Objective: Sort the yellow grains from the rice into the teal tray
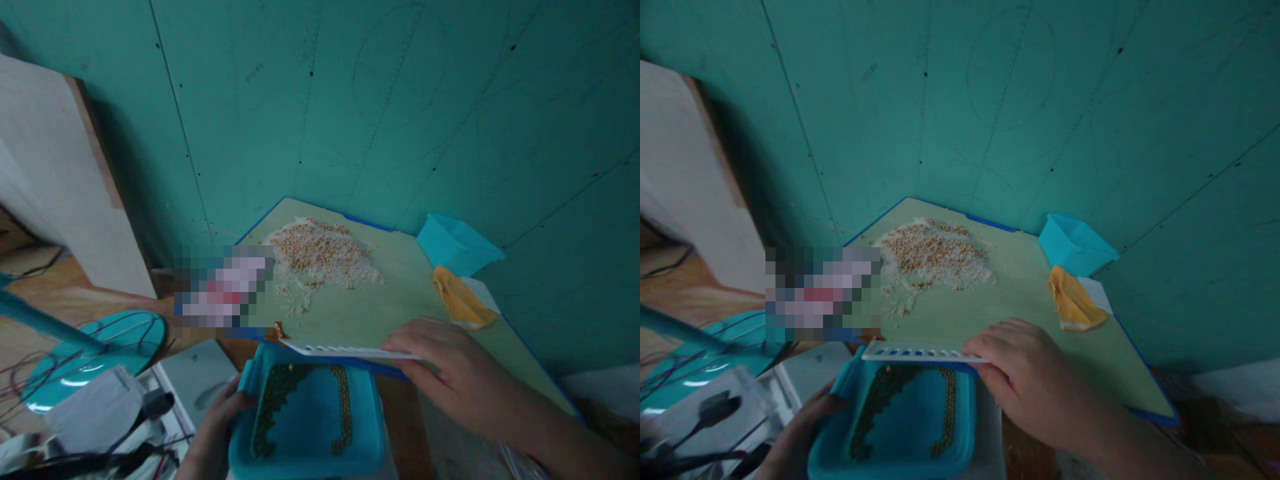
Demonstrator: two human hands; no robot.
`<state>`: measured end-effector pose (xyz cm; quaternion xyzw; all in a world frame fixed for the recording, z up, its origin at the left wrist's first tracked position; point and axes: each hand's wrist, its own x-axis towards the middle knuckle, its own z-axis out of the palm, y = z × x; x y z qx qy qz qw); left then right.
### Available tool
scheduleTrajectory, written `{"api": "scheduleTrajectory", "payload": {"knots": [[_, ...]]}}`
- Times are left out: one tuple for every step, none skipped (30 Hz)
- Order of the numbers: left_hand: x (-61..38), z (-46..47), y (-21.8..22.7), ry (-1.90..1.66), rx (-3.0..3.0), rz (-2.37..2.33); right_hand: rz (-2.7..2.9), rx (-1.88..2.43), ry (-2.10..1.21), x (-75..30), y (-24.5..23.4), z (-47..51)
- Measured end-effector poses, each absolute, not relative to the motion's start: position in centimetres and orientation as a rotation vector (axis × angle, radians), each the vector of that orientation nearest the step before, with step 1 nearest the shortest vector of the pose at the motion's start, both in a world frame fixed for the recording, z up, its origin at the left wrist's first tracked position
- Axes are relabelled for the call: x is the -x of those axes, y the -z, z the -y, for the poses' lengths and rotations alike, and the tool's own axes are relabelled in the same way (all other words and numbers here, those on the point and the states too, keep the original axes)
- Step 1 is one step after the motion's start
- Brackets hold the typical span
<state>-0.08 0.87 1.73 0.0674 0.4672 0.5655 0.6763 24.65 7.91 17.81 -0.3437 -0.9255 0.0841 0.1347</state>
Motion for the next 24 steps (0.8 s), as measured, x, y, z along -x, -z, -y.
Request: {"api": "scheduleTrajectory", "payload": {"knots": [[0.1,-0.8,-1.7,-1.272,-0.148,-1.051,2.685,0.998,-0.239,-24.7,-17.8,-8.0],[0.1,-0.8,-1.7,-1.276,-0.149,-1.047,2.684,1.002,-0.228,-24.8,-17.8,-8.1],[0.1,-0.7,-1.7,-1.284,-0.153,-1.042,2.677,1.010,-0.209,-24.9,-17.8,-8.2],[0.1,-0.7,-1.7,-1.291,-0.162,-1.035,2.666,1.019,-0.180,-24.9,-17.8,-8.5],[0.1,-0.7,-1.7,-1.296,-0.169,-1.030,2.652,1.027,-0.146,-25.0,-17.7,-8.8],[0.1,-0.6,-1.7,-1.297,-0.172,-1.028,2.639,1.030,-0.115,-25.0,-17.7,-9.1],[0.2,-0.6,-1.6,-1.294,-0.168,-1.027,2.630,1.033,-0.091,-24.9,-17.6,-9.4],[0.2,-0.6,-1.6,-1.294,-0.161,-1.021,2.624,1.037,-0.076,-24.9,-17.5,-9.7],[0.2,-0.7,-1.5,-1.294,-0.148,-1.011,2.619,1.041,-0.067,-24.9,-17.4,-10.0],[0.2,-0.7,-1.4,-1.297,-0.136,-1.002,2.617,1.045,-0.065,-24.9,-17.3,-10.2],[0.2,-0.7,-1.4,-1.301,-0.124,-0.995,2.618,1.048,-0.065,-24.8,-17.2,-10.4],[0.2,-0.7,-1.3,-1.305,-0.117,-0.992,2.618,1.051,-0.063,-24.8,-17.2,-10.5],[0.1,-0.7,-1.3,-1.307,-0.112,-1.000,2.620,1.053,-0.061,-24.9,-17.1,-10.6],[0.1,-0.7,-1.3,-1.306,-0.113,-1.009,2.625,1.052,-0.062,-24.9,-17.1,-10.6],[0.1,-0.7,-1.3,-1.306,-0.116,-1.019,2.633,1.049,-0.066,-25.0,-17.0,-10.6],[0.1,-0.7,-1.4,-1.307,-0.120,-1.022,2.641,1.047,-0.071,-25.0,-17.0,-10.5],[0.1,-0.6,-1.4,-1.307,-0.122,-1.019,2.648,1.044,-0.076,-25.1,-17.0,-10.4],[0.1,-0.6,-1.5,-1.308,-0.124,-1.014,2.652,1.041,-0.080,-25.1,-17.1,-10.4],[0.1,-0.6,-1.6,-1.311,-0.125,-1.006,2.656,1.036,-0.086,-25.2,-17.1,-10.3],[0.1,-0.6,-1.6,-1.310,-0.125,-1.004,2.660,1.035,-0.090,-25.2,-17.1,-10.2],[0.1,-0.6,-1.7,-1.308,-0.124,-1.006,2.663,1.035,-0.091,-25.3,-17.2,-10.1],[0.1,-0.6,-1.8,-1.306,-0.126,-1.009,2.664,1.037,-0.088,-25.3,-17.2,-10.0],[0.1,-0.6,-1.8,-1.305,-0.128,-1.013,2.665,1.041,-0.084,-25.3,-17.2,-10.0],[0.1,-0.7,-1.8,-1.307,-0.130,-1.016,2.666,1.045,-0.079,-25.4,-17.3,-9.9]]}}
